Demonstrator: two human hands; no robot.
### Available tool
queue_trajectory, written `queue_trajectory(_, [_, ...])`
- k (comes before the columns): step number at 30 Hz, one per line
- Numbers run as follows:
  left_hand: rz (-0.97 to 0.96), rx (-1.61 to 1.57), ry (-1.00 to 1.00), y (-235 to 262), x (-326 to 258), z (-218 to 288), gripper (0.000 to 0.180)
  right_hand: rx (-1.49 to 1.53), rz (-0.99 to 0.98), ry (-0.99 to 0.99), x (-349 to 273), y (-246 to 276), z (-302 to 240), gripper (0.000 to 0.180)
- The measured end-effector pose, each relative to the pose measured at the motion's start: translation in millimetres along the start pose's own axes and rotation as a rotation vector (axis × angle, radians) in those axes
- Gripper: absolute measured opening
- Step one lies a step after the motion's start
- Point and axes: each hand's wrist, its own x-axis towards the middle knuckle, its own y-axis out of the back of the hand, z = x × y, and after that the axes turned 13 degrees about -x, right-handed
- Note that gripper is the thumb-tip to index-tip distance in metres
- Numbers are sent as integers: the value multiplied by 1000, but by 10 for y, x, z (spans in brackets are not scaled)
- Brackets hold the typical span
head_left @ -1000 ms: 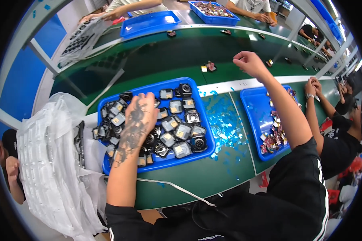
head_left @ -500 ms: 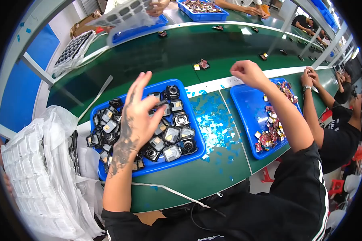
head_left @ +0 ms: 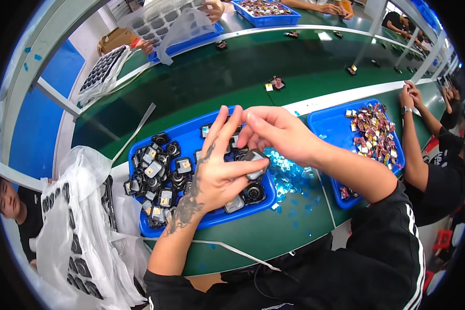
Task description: Assembling smartwatches by connecting batteries and wiring to the main watch body at an electronics assembly line.
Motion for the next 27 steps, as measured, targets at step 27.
queue_trajectory(27, [27, -1088, 880, -466, -49, 541, 41, -467, 475, 119, -1024, -171, 233, 17])
